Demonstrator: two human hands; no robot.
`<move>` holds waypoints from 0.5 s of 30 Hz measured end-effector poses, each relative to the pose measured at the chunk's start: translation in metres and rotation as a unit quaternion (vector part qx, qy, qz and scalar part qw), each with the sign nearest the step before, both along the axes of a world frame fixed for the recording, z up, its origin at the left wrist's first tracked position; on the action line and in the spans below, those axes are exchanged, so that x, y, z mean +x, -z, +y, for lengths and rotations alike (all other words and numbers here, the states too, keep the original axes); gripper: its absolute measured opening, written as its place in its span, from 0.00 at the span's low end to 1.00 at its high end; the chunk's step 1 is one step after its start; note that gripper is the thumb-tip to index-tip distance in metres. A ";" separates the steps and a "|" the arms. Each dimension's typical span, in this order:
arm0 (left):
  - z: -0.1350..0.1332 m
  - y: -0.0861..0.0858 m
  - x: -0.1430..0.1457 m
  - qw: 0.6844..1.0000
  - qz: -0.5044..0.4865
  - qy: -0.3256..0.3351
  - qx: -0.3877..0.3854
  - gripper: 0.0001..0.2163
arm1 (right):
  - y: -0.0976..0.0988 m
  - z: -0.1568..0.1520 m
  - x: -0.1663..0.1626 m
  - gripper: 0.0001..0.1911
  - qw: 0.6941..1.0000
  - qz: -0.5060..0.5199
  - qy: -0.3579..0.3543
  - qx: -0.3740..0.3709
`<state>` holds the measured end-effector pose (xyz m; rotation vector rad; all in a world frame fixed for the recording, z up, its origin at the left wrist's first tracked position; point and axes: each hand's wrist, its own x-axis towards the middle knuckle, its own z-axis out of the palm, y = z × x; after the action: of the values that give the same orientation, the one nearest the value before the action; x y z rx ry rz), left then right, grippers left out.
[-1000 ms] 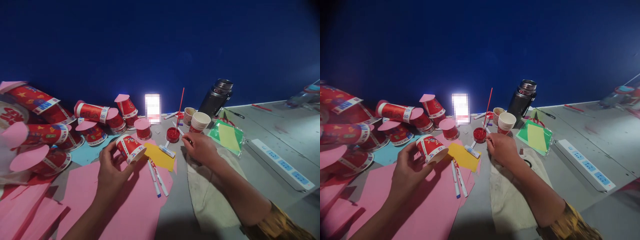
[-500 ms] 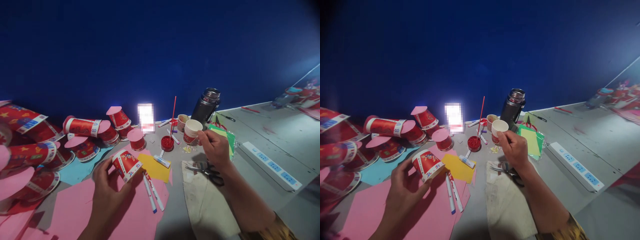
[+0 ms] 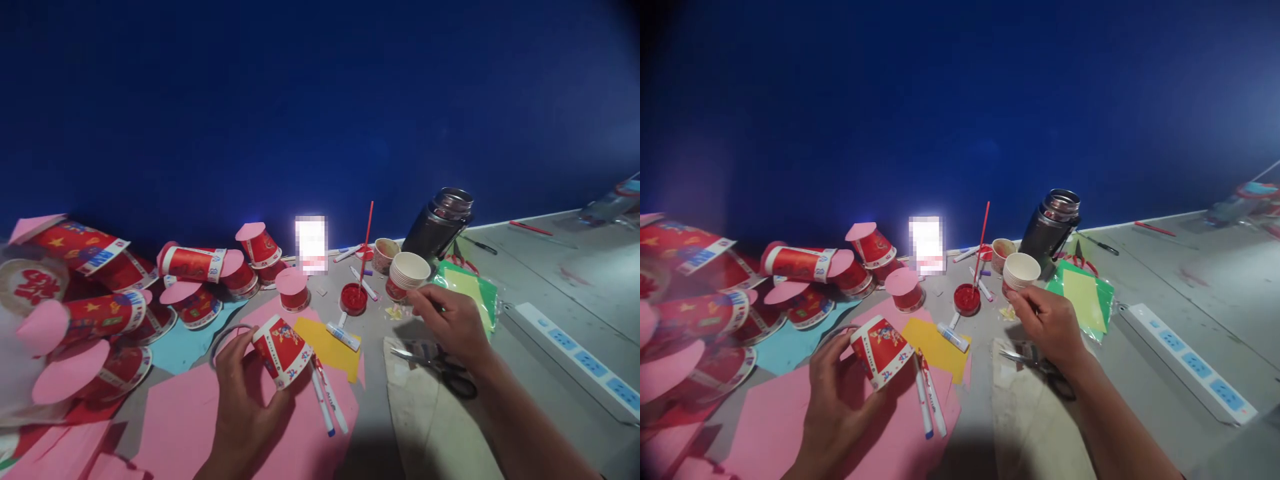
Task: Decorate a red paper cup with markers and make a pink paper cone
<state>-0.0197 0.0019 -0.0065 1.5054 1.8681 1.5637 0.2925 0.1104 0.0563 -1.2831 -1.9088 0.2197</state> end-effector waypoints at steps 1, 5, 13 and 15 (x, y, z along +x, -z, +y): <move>0.000 0.002 -0.002 1.000 0.008 0.001 0.007 0.37 | 0.001 -0.002 -0.001 0.20 1.000 -0.017 -0.014 -0.015; -0.002 0.011 -0.010 0.998 0.051 0.034 0.021 0.37 | 0.004 -0.009 -0.004 0.19 0.991 -0.093 -0.058 -0.079; -0.007 0.012 -0.020 0.974 0.208 0.037 0.080 0.36 | 0.000 -0.022 -0.026 0.19 0.964 -0.189 -0.147 -0.113; -0.016 0.001 -0.024 0.949 0.297 0.033 0.102 0.37 | 0.002 -0.024 -0.025 0.19 0.967 -0.183 -0.149 -0.099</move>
<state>-0.0440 -0.0136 -0.0072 2.3112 1.9478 1.4048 0.2670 0.0861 0.0539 -1.2201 -2.4510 0.3547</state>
